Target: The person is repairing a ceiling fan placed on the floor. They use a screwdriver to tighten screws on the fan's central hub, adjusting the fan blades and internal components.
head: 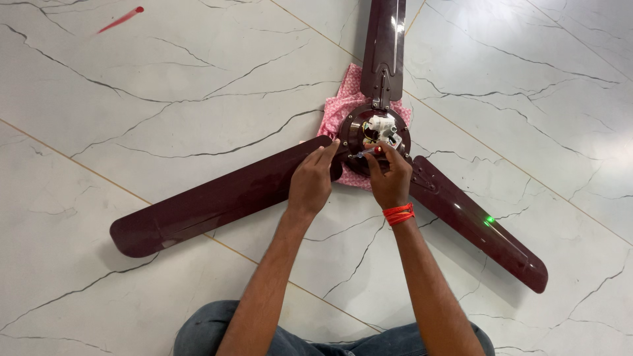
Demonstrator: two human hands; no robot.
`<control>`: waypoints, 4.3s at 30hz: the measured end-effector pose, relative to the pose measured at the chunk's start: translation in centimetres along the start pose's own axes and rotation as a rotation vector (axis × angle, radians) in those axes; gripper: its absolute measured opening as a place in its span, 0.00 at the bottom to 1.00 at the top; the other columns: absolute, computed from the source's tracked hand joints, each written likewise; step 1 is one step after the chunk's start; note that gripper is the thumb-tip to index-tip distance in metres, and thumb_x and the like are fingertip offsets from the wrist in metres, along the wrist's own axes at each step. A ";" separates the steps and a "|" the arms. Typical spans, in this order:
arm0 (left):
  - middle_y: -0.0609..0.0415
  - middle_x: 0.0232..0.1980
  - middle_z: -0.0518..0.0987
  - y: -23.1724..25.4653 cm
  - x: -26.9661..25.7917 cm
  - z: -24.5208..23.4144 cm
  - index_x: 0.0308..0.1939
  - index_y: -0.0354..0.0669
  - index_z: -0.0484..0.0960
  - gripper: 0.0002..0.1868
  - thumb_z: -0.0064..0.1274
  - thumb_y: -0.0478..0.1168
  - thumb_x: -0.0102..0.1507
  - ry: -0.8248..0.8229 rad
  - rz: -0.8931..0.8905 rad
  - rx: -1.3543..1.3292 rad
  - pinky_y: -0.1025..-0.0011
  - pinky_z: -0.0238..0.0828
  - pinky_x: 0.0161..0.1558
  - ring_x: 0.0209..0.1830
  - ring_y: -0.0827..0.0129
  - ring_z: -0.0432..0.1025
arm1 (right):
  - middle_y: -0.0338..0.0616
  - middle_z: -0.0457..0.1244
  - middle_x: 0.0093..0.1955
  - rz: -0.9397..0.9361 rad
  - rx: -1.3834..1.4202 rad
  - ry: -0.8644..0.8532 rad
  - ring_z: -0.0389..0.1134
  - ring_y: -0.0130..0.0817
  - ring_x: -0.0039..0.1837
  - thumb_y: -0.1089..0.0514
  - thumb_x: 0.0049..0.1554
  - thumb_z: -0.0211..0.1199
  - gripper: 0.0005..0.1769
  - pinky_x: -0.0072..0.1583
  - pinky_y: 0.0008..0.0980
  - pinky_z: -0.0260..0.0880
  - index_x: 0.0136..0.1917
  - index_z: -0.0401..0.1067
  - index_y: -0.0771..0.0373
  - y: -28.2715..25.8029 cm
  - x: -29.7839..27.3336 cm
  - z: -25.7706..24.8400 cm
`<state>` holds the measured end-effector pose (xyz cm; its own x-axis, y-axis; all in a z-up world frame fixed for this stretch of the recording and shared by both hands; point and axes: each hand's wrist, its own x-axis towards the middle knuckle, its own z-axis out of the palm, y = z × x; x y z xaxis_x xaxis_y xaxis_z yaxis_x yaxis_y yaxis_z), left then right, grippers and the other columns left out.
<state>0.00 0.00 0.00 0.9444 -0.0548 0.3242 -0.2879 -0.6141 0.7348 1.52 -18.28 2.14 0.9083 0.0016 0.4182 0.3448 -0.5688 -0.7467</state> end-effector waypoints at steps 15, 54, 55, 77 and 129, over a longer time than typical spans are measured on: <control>0.44 0.63 0.79 1.4 0.3 -1.3 0.72 0.47 0.71 0.29 0.45 0.28 0.66 -0.070 -0.014 -0.096 0.58 0.71 0.62 0.64 0.50 0.73 | 0.46 0.71 0.51 -0.013 0.002 -0.035 0.75 0.33 0.48 0.68 0.57 0.70 0.15 0.48 0.29 0.76 0.58 0.75 0.64 0.6 0.1 0.2; 0.50 0.45 0.85 0.9 6.0 0.2 0.56 0.42 0.85 0.16 0.59 0.36 0.64 -0.149 0.354 -0.264 0.69 0.80 0.37 0.38 0.63 0.82 | 0.47 0.40 0.86 0.020 -0.577 -0.158 0.36 0.54 0.86 0.55 0.63 0.56 0.12 0.79 0.54 0.42 0.44 0.74 0.65 7.1 -9.4 5.0; 0.51 0.45 0.85 1.0 6.0 0.2 0.55 0.42 0.85 0.15 0.60 0.37 0.64 -0.124 0.366 -0.253 0.69 0.80 0.38 0.38 0.63 0.82 | 0.47 0.40 0.86 0.015 -0.575 -0.154 0.36 0.54 0.86 0.55 0.62 0.56 0.12 0.80 0.54 0.42 0.44 0.74 0.65 7.0 -9.4 5.0; 0.48 0.56 0.83 2.0 4.5 1.5 0.59 0.40 0.80 0.20 0.56 0.28 0.63 -0.065 0.385 -0.237 0.71 0.83 0.46 0.48 0.60 0.82 | 0.46 0.41 0.86 0.018 -0.588 -0.144 0.37 0.52 0.86 0.55 0.62 0.58 0.12 0.80 0.53 0.43 0.43 0.74 0.65 7.1 -9.5 5.0; 0.43 0.46 0.84 2.6 13.2 1.8 0.45 0.41 0.86 0.10 0.57 0.39 0.62 -0.816 0.179 0.648 0.56 0.78 0.50 0.47 0.54 0.80 | 0.46 0.39 0.87 0.032 -0.569 -0.152 0.35 0.52 0.86 0.56 0.61 0.58 0.11 0.80 0.54 0.41 0.42 0.74 0.64 6.8 -9.2 4.9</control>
<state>12.00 -3.74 5.12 0.7864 -0.5512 -0.2788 -0.5212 -0.8344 0.1794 -3.36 -18.07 -9.31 0.9546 0.0710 0.2893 0.1733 -0.9223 -0.3454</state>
